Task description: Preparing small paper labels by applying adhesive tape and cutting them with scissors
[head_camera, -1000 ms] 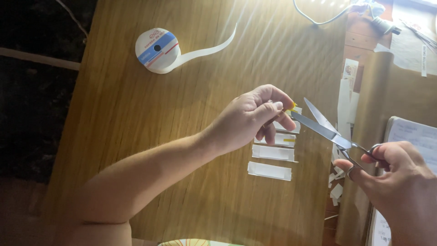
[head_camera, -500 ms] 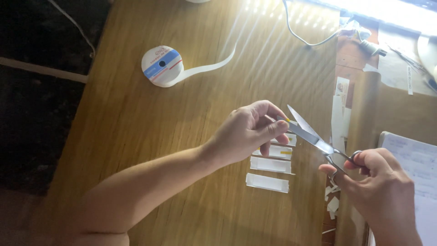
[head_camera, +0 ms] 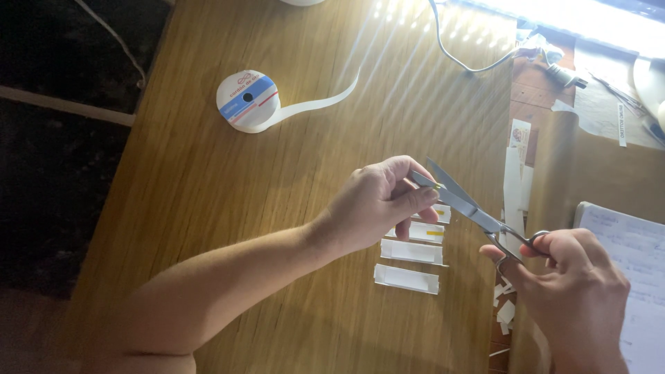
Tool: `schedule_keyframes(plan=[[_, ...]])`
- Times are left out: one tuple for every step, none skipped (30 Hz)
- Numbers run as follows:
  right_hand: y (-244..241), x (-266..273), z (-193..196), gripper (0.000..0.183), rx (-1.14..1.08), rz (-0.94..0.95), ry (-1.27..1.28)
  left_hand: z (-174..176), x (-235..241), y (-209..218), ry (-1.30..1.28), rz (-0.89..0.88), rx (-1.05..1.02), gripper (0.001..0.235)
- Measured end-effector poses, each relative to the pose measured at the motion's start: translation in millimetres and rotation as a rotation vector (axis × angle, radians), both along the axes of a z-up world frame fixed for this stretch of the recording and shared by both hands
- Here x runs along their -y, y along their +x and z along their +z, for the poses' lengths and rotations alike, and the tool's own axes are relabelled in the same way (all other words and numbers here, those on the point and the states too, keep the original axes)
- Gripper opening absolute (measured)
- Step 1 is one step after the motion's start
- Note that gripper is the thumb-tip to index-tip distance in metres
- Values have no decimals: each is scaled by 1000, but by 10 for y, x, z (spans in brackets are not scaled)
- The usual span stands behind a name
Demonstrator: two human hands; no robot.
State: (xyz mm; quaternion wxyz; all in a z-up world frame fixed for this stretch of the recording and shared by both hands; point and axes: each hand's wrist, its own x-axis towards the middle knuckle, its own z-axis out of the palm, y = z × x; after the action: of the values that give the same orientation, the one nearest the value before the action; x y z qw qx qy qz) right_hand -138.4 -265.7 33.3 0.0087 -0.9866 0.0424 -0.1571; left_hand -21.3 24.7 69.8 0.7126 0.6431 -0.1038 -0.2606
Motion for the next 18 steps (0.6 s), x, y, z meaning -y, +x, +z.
schedule_keyframes(plan=[[-11, 5, -18, 56, 30, 9, -23, -4, -1, -2, 0, 1, 13, 13], [-21, 10, -37, 56, 61, 18, -45, -9, -3, -3, 1, 2, 26, 13], [-26, 2, -49, 56, 61, 19, -46, -28, -2, -2, 0, 3, 26, 13], [-36, -5, -60, 57, 73, 0, -73, -48, 0, -3, -26, 2, 29, 14], [-45, -12, -72, 58, 86, -19, -101, -67, 4, -4, -53, 1, 31, 15], [-56, 20, -108, 58, 85, -19, -101, -51, -2, -4, -52, 0, 31, 15], [-66, 51, -145, 60, 116, 0, -129, -36, -9, -3, -38, -1, 31, 15], [-78, 84, -181, 62, 146, 20, -159, -21, -14, -5, -24, -2, 29, 15], [-89, 91, -195, 62, 144, 20, -159, -34, -10, -7, -24, -2, 28, 15], [-97, 96, -209, 63, 199, 61, -151, -46, -7, -5, -40, -3, 18, 16], [-106, 103, -223, 63, 253, 103, -143, -58, -3, -4, -55, -3, 7, 17], [-114, 107, -236, 63, 253, 102, -143, -36, -10, -7, -54, -3, 7, 17], [-122, 111, -248, 63, 279, 103, -175, -15, -18, -10, -48, -2, 7, 16], [-129, 115, -262, 63, 306, 103, -208, 8, -25, -12, -42, 0, 7, 16], [-133, 83, -245, 63, 306, 102, -208, -2, -22, -9, -42, -1, 7, 16], [-139, 51, -228, 63, 312, 102, -165, -12, -19, -8, -51, -2, 8, 17], [-145, 19, -211, 62, 317, 101, -122, -22, -16, -7, -61, -2, 8, 18], [-153, 19, -210, 62, 317, 100, -122, -20, -14, -13, -61, -4, 7, 18]])
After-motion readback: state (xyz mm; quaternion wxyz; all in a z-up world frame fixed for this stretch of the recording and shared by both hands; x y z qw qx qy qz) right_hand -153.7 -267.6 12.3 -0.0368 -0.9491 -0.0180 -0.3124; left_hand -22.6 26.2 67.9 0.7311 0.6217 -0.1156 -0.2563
